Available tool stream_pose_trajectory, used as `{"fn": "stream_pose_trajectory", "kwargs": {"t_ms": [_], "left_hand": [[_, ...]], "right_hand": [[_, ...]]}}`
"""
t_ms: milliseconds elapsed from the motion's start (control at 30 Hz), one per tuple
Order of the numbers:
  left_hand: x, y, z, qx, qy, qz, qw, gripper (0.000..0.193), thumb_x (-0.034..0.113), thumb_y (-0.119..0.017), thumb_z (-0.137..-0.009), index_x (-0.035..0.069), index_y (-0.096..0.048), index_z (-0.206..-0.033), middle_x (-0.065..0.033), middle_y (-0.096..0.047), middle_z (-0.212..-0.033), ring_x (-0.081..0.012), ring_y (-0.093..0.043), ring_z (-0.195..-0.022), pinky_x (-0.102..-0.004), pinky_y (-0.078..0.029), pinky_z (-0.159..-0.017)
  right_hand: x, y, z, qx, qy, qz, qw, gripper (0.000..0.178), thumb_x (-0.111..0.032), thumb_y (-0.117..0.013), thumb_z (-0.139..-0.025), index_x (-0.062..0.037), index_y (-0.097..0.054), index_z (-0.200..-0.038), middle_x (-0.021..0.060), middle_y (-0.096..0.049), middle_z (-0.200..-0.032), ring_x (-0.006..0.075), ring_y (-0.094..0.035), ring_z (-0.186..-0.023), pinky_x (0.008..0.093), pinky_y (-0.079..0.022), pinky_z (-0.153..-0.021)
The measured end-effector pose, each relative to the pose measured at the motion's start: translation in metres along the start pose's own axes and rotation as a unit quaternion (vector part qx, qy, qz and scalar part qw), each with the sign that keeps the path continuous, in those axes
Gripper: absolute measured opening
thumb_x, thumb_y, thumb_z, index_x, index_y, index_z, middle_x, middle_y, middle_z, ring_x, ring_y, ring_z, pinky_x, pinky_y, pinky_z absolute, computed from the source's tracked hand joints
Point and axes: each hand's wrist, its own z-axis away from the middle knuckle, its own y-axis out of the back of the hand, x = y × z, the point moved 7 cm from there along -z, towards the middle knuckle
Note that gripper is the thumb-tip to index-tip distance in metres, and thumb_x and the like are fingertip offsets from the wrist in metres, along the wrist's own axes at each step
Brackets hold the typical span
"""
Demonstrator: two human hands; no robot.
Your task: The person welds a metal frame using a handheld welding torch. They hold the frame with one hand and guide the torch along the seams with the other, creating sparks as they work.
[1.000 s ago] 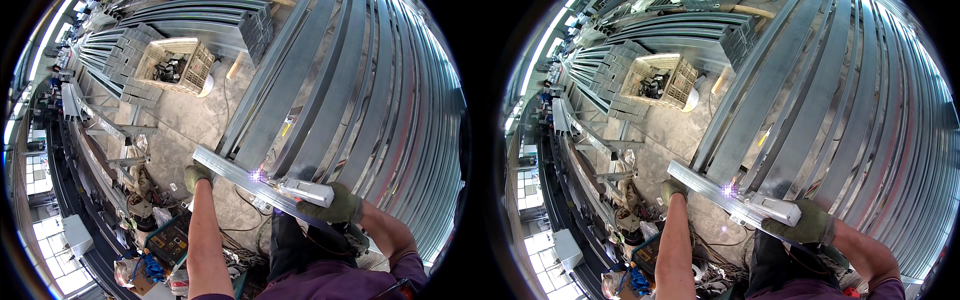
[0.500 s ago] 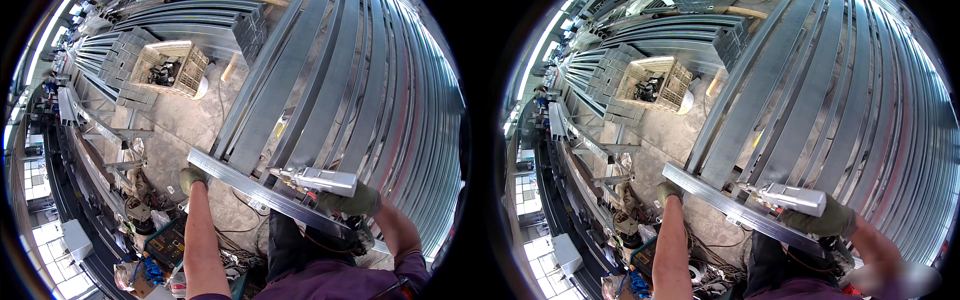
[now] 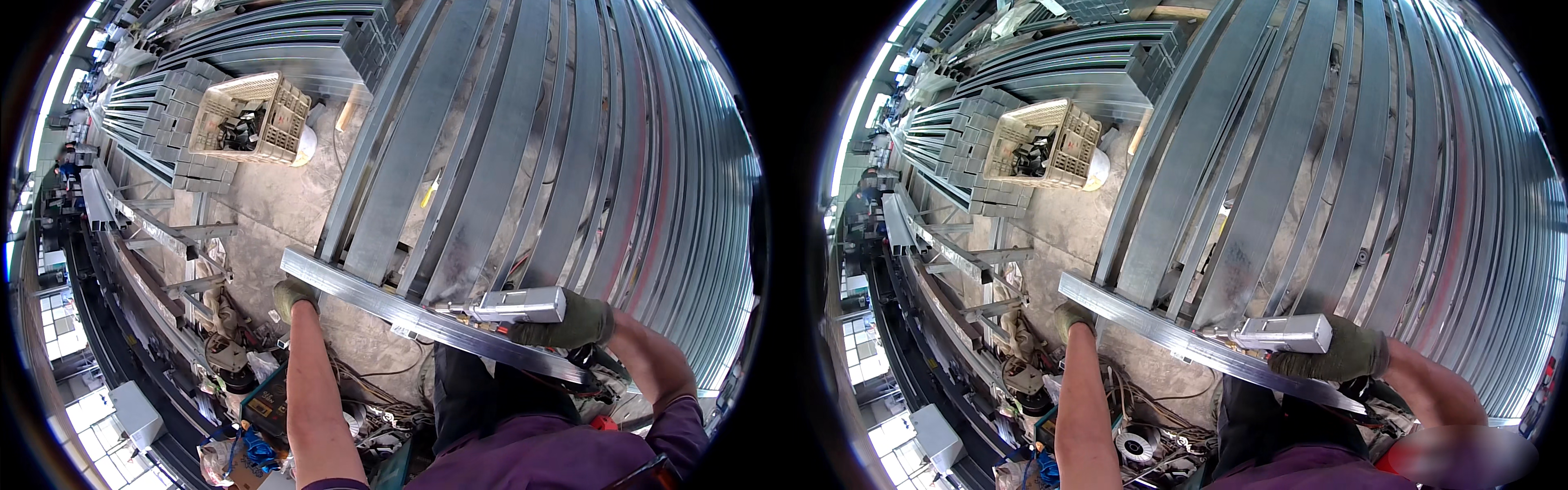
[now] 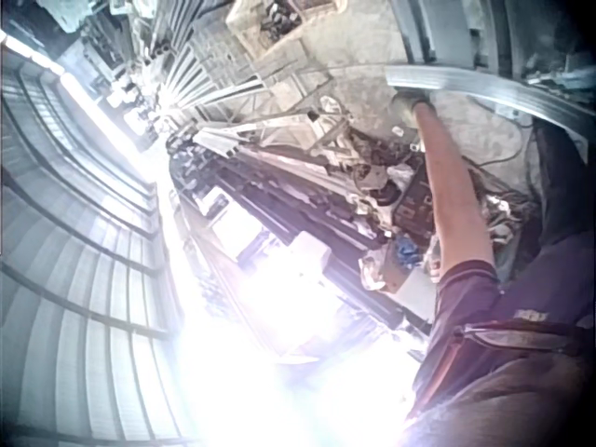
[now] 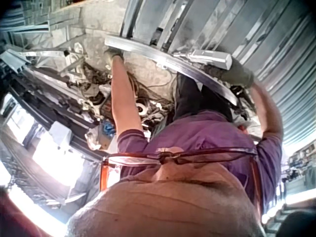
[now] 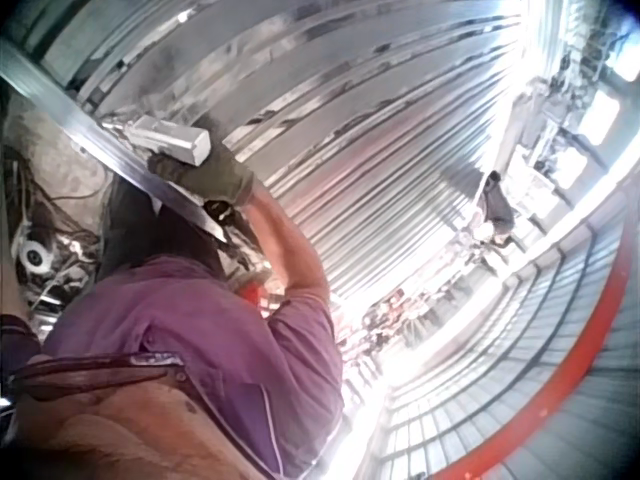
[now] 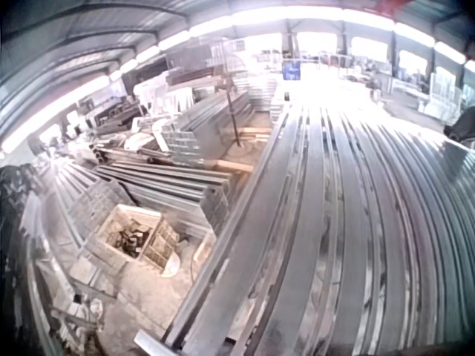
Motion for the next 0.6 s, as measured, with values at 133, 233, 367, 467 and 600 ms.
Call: {"fn": "stream_pose_trajectory", "kwargs": {"t_ms": [133,233,367,467,600], "left_hand": [[-0.003,0.001,0.001,-0.01,0.014,0.01,1.0,0.026,0.034,-0.063,-0.095,0.021,-0.078,-0.113,-0.0019,-0.079,-0.119,-0.0195,-0.077,-0.107,-0.0346,-0.061,-0.084],[0.002,0.008,0.008,-0.001,0.015,0.024,1.0,0.025,0.033,-0.065,-0.094,0.024,-0.078,-0.112,-0.0017,-0.078,-0.119,-0.0199,-0.077,-0.106,-0.0341,-0.061,-0.084],[-0.009,-0.009,-0.005,-0.009,0.029,0.065,0.997,0.026,0.034,-0.065,-0.093,0.023,-0.078,-0.113,-0.0003,-0.078,-0.12,-0.0199,-0.077,-0.106,-0.0344,-0.061,-0.084],[-0.008,-0.011,-0.008,-0.017,0.032,0.055,0.998,0.026,0.034,-0.066,-0.093,0.023,-0.078,-0.114,0.0015,-0.078,-0.12,-0.0185,-0.076,-0.107,-0.0336,-0.061,-0.084],[0.008,-0.005,-0.003,-0.014,-0.038,-0.083,0.996,0.026,0.036,-0.066,-0.094,0.024,-0.078,-0.114,0.0037,-0.078,-0.12,-0.0166,-0.076,-0.107,-0.0329,-0.06,-0.082]], "right_hand": [[-0.003,0.001,-0.006,-0.003,-0.001,0.002,1.0,0.045,-0.026,-0.081,-0.096,-0.0058,-0.068,-0.134,0.012,-0.076,-0.121,0.0195,-0.072,-0.107,0.0332,-0.058,-0.093],[-0.001,0.0,-0.008,-0.007,-0.016,-0.035,0.999,0.041,-0.024,-0.081,-0.096,-0.006,-0.07,-0.131,0.0112,-0.077,-0.119,0.0184,-0.072,-0.106,0.0328,-0.059,-0.093],[-0.003,-0.003,-0.014,-0.018,0.007,-0.03,0.999,0.039,-0.022,-0.081,-0.096,-0.0067,-0.07,-0.13,0.0104,-0.076,-0.118,0.017,-0.072,-0.106,0.0325,-0.06,-0.094],[0.0,-0.004,-0.014,-0.017,0.007,-0.021,1.0,0.039,-0.021,-0.08,-0.096,-0.006,-0.07,-0.13,0.0102,-0.077,-0.117,0.017,-0.072,-0.105,0.0324,-0.06,-0.094],[-0.002,-0.003,-0.012,-0.016,-0.039,-0.026,0.999,0.042,-0.025,-0.08,-0.096,-0.0046,-0.069,-0.132,0.0116,-0.077,-0.116,0.0191,-0.073,-0.104,0.0333,-0.06,-0.093]]}}
